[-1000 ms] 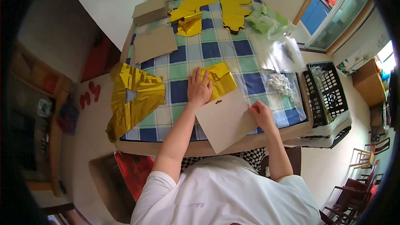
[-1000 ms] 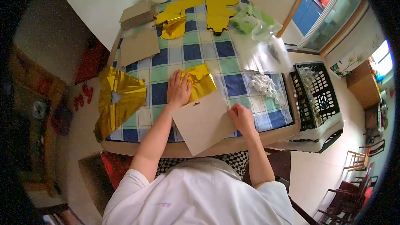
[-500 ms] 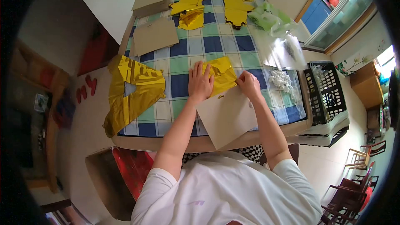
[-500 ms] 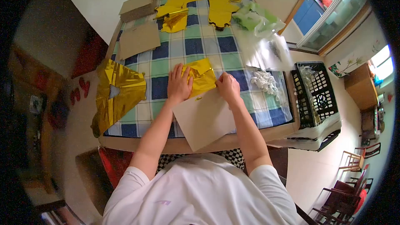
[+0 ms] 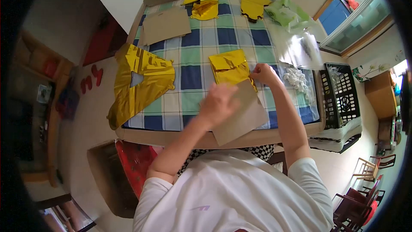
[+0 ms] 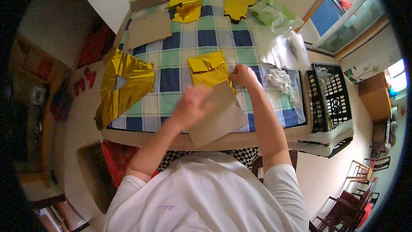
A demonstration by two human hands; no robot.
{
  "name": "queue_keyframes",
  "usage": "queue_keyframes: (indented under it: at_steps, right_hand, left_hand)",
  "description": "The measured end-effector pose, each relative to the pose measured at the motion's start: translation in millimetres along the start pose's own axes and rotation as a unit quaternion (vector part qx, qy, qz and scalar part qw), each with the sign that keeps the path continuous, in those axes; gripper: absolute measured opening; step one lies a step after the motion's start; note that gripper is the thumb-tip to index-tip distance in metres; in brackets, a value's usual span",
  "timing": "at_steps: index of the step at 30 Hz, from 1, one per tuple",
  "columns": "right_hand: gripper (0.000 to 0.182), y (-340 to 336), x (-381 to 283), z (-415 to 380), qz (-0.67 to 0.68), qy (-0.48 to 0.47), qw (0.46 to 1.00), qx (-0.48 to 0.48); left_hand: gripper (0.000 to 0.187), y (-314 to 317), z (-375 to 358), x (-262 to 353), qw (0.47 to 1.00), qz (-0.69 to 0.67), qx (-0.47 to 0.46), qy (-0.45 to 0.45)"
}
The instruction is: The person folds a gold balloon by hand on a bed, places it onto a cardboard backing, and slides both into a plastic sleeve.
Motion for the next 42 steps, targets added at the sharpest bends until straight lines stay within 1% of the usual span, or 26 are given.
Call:
queue_keyframes:
  at_steps: [1, 3, 6, 9, 10, 12, 15, 18, 19, 22, 23, 25, 28, 30, 31, 34, 38, 40, 42]
  right_hand:
    - [0.03, 1, 4, 5, -0.013, -0.019, 1.0, 0.007]
    - [0.03, -3, 5, 7, -0.014, -0.035, 0.999, -0.005]
    - [0.029, -5, 2, 7, -0.015, -0.03, 0.999, -0.014]
    - [0.028, -4, 4, 5, -0.009, -0.032, 0.999, -0.017]
    - [0.028, -5, 3, 6, -0.006, -0.039, 0.999, -0.016]
    - [0.027, -8, -3, 2, -0.001, -0.021, 0.999, -0.031]
    - [0.029, -8, 0, 3, -0.004, 0.0, 0.999, -0.046]
    - [0.03, -8, 3, 6, -0.002, 0.023, 0.998, -0.055]
    - [0.03, -9, 3, 8, -0.001, 0.029, 0.998, -0.057]
    - [0.03, -3, 12, 17, -0.056, -0.003, 0.998, -0.002]
    - [0.032, -5, 7, 12, -0.007, 0.014, 0.999, -0.045]
    - [0.032, -7, 3, 5, -0.009, -0.005, 0.999, -0.033]
    - [0.032, 0, 2, -2, -0.012, -0.004, 1.0, -0.005]
    - [0.031, 3, 1, -4, 0.008, 0.012, 1.0, 0.011]
    - [0.03, 4, 0, -9, 0.006, 0.003, 1.0, 0.03]
    - [0.027, 15, 9, -17, 0.015, -0.032, 0.997, 0.061]
    - [0.023, 17, 13, -37, 0.06, -0.017, 0.998, 0.024]
    - [0.023, 19, 15, -38, 0.058, -0.009, 0.998, 0.017]
    - [0.023, 21, 17, -38, 0.055, -0.012, 0.998, 0.013]
  left_hand:
    - [0.055, 25, -7, 18, 0.992, 0.112, -0.018, 0.053]
    - [0.07, 62, -22, 44, 0.988, 0.134, -0.042, 0.057]
    - [0.065, 65, -35, 58, 0.977, 0.151, -0.151, 0.006]
    - [0.054, 85, -52, 55, 0.968, 0.22, -0.106, 0.061]
    - [0.051, 88, -56, 53, 0.974, 0.194, -0.085, 0.076]
    - [0.045, 80, -63, 56, 0.983, 0.142, -0.047, 0.105]
    - [0.04, 55, -60, 62, 0.983, 0.12, 0.054, 0.129]
    - [0.038, 28, -46, 62, 0.976, 0.15, 0.09, 0.132]
    - [0.04, 29, -42, 60, 0.975, 0.129, 0.104, 0.147]
    - [0.044, 42, -32, 49, 0.98, 0.131, 0.063, 0.133]
    - [0.046, 46, -28, 42, 0.987, 0.088, 0.047, 0.128]
    - [0.05, 48, -17, 22, 0.993, 0.005, 0.015, 0.121]
    - [0.057, 28, 24, -12, 0.992, 0.089, 0.057, 0.064]
    - [0.055, 35, 46, -32, 0.991, 0.125, 0.037, 0.028]
    - [0.054, 40, 53, -39, 0.989, 0.144, 0.027, 0.011]
    - [0.055, 47, 57, -43, 0.991, 0.136, 0.003, -0.016]
    - [0.054, 47, 56, -43, 0.991, 0.132, 0.014, -0.011]
    - [0.053, 47, 56, -41, 0.991, 0.133, 0.027, -0.009]
    - [0.053, 46, 58, -42, 0.992, 0.116, 0.052, 0.013]
Point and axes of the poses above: each hand's wrist, its own z-axis towards the middle knuckle, its own y-axis out of the palm, x = y × z, the point moved 2 cm from there along z, towards the middle knuckle, and after that the axes turned 15 degrees about -x, right-handed, at the moved point
